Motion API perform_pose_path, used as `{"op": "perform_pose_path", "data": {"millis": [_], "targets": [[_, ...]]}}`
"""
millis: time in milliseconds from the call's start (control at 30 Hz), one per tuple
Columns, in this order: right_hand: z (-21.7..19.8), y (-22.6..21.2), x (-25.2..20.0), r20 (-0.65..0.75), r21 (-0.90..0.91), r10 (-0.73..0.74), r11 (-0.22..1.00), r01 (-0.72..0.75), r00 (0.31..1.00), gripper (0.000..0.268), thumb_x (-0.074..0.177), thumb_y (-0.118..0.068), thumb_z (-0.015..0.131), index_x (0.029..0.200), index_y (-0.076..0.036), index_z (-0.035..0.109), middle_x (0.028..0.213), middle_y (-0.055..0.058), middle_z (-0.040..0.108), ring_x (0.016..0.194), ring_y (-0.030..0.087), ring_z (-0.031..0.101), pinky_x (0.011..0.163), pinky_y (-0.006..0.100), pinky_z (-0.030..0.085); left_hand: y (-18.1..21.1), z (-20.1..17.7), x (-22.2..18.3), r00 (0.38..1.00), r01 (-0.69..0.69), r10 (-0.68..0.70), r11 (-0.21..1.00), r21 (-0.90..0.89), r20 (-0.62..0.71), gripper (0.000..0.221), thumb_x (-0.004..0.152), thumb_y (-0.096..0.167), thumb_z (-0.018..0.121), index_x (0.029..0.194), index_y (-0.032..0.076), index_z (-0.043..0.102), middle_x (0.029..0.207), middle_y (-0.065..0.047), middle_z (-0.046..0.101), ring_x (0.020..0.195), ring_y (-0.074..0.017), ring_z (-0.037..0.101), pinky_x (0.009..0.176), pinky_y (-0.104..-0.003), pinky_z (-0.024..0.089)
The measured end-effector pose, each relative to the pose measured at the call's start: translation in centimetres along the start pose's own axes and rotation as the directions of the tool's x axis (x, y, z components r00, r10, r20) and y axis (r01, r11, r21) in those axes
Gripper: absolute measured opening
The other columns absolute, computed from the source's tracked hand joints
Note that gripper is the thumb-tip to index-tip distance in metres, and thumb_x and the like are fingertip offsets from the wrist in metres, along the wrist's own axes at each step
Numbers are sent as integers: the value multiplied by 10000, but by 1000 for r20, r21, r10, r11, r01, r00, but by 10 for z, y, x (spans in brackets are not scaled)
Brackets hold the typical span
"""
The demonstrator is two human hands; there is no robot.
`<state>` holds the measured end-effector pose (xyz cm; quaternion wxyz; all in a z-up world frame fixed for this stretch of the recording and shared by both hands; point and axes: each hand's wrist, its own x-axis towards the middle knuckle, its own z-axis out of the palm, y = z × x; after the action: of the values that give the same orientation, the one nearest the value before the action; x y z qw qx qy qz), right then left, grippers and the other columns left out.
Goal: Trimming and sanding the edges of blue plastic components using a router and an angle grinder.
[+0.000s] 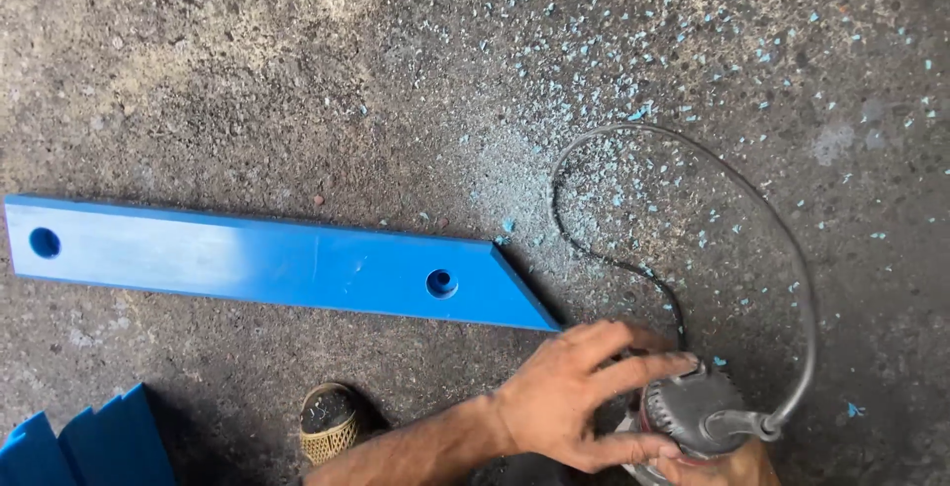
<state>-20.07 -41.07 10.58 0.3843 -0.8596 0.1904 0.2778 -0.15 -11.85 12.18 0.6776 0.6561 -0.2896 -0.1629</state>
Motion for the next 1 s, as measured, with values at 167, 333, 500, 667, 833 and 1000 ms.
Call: {"op": "perform_pose_path", "data": {"millis": [167,333,500,667,833,1000], "targets": [[-9,-2,-2,177,147,329,923,-355,928,953,572,-158,932,1430,-107,518,1238,99,682,1089,200,746,951,387,607,-1,14,-4,987,49,-29,991,-126,160,616,980,408,778,1480,118,565,1195,-74,606,1083,-255,650,959,-346,569],[-5,-19,-19,146,477,87,866,-148,985,789,570,-145,949,1265,-13,600,1121,148,753,1021,231,720,892,410,596,17,26,-1,972,65,-7,968,-241,233,529,954,344,797,1379,100,597,1237,-91,634,1135,-282,706,955,-356,609],[3,-50,-53,-66,503,-28,863,57,997,751,567,-207,935,1224,-48,609,1095,57,694,1020,178,661,913,358,540,30,58,-16,976,81,-37,977,-197,215,551,888,298,848,1349,98,621,1277,-114,668,1161,-319,727,949,-387,616],[10,-45,-67,59,570,-34,821,-5,998,575,665,-235,918,1157,-48,686,1005,47,735,949,166,686,895,349,570,49,68,-23,941,210,-157,966,-154,300,621,848,262,856,1367,76,571,1214,-130,665,1133,-335,707,950,-417,581],[10,-45,-59,168,606,-31,792,-78,985,462,669,-248,931,1027,-18,750,891,73,782,824,192,732,788,375,604,47,67,-24,928,188,-152,979,-74,340,642,859,248,825,1392,33,541,1268,-164,631,1183,-354,666,969,-424,557],[-5,-50,-45,204,414,-35,909,-54,978,459,624,-293,910,984,-71,732,861,33,775,756,158,734,724,335,595,38,66,-22,916,179,-160,984,-18,368,560,856,305,822,1275,32,571,1218,-139,650,1147,-331,688,959,-448,557]]}}
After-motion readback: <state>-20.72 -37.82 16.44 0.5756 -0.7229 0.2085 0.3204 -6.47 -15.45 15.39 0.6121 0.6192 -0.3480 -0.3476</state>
